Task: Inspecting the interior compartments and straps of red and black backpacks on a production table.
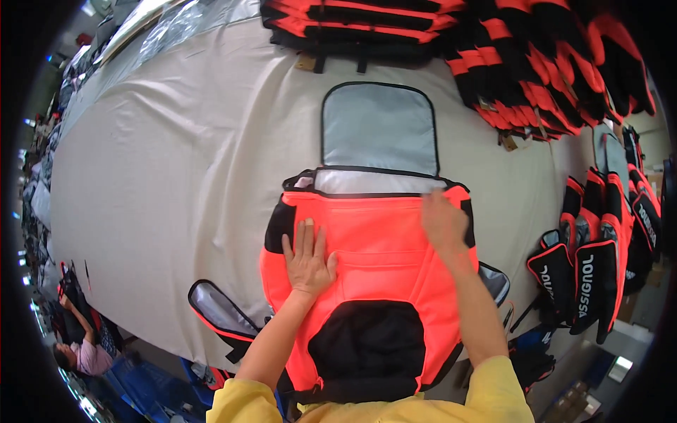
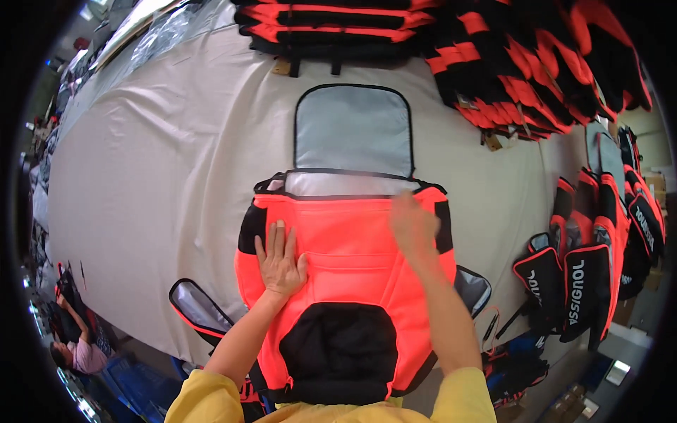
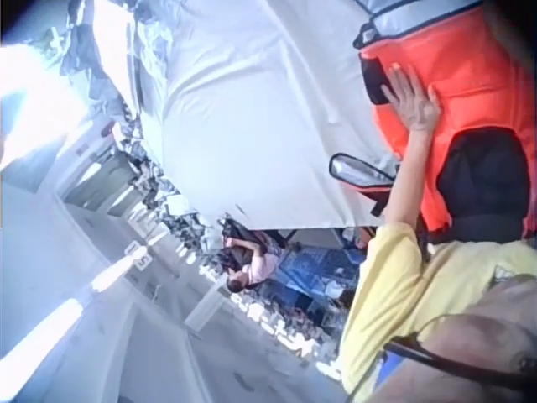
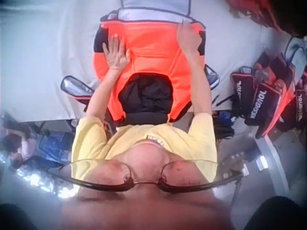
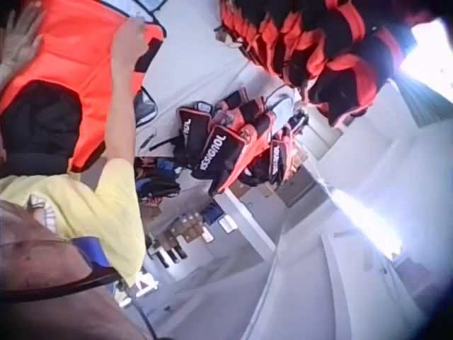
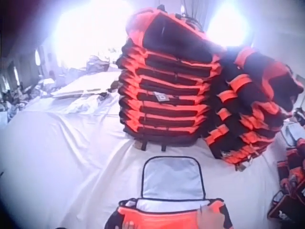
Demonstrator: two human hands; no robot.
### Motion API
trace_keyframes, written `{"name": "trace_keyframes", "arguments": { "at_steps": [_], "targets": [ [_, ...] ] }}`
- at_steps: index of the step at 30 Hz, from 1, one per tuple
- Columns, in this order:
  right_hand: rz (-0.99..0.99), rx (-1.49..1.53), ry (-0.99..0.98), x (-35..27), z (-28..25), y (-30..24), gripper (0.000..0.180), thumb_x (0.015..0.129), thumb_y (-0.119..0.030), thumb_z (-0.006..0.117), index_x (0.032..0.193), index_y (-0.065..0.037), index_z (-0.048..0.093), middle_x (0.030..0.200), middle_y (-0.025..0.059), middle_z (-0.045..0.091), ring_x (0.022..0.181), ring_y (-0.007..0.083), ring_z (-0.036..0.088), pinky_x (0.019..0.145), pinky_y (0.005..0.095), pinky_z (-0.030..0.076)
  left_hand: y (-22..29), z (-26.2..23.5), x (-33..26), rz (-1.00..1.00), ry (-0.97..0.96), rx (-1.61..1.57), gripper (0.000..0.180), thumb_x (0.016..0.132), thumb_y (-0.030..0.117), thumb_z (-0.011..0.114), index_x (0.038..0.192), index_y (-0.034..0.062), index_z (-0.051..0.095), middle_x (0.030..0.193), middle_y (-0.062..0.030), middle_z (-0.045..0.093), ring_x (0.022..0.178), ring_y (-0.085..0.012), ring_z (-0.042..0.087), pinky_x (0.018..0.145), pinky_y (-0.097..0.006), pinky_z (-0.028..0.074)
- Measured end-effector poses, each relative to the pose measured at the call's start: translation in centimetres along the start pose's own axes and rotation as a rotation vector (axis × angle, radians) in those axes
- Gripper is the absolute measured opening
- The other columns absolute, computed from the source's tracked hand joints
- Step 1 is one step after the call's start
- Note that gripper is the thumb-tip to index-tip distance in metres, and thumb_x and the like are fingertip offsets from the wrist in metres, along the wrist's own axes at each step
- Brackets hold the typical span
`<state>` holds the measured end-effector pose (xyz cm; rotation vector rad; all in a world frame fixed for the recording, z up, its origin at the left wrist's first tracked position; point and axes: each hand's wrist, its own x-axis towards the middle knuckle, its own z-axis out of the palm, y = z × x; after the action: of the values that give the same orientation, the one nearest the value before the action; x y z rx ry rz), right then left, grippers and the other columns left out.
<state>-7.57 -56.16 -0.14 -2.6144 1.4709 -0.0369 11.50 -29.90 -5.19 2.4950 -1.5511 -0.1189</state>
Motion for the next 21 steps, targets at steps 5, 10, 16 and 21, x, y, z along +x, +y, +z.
{"name": "trace_keyframes", "arguments": {
  "at_steps": [5, 10, 16, 21],
  "targets": [
    [0.336, -0.278, 0.032, 0.2, -4.1, 9.2, 0.030, 0.110, -0.035, 0.056, 0.105, -0.005, 0.062, 0.089, 0.0200, 0.078, 0.082, 0.0416, 0.078, 0.069, 0.0513, 0.062, 1.3, 0.4, 1.1, 0.019, 0.002, -0.068, 0.074, 0.097, 0.047, 0.062, 0.159, 0.0083, 0.052, 0.173, -0.0185, 0.036, 0.165, -0.0322, 0.025, 0.130, -0.064, 0.012],
    [-0.142, 0.217, 0.250, 0.8, -3.4, 5.7, 0.048, 0.108, -0.034, 0.060, 0.147, -0.006, 0.058, 0.155, 0.0207, 0.056, 0.145, 0.0416, 0.050, 0.120, 0.0525, 0.042, 0.3, -0.7, 0.6, 0.015, 0.011, -0.060, 0.074, 0.098, 0.047, 0.061, 0.160, 0.0089, 0.051, 0.173, -0.0177, 0.037, 0.165, -0.0314, 0.026, 0.130, -0.064, 0.012],
    [-0.134, -0.122, 0.044, -2.1, 3.2, 4.7, 0.065, 0.104, -0.045, 0.061, 0.157, -0.008, 0.053, 0.169, 0.0184, 0.041, 0.161, 0.0424, 0.029, 0.126, 0.0691, 0.022, 2.5, 1.9, 2.4, 0.083, 0.036, -0.080, 0.074, 0.095, 0.040, 0.066, 0.161, 0.0090, 0.049, 0.174, -0.0172, 0.035, 0.165, -0.0334, 0.025, 0.130, -0.067, 0.016],
    [-0.191, 0.323, 0.269, -5.3, 0.9, 1.9, 0.057, 0.102, -0.039, 0.070, 0.145, -0.003, 0.061, 0.155, 0.0240, 0.055, 0.152, 0.0419, 0.044, 0.122, 0.0591, 0.038, -1.5, 2.4, 1.1, 0.094, 0.088, 0.147, 0.065, 0.107, 0.036, 0.049, 0.165, 0.0079, 0.042, 0.175, -0.0184, 0.034, 0.164, -0.0383, 0.028, 0.128, -0.067, 0.017]
  ]
}}
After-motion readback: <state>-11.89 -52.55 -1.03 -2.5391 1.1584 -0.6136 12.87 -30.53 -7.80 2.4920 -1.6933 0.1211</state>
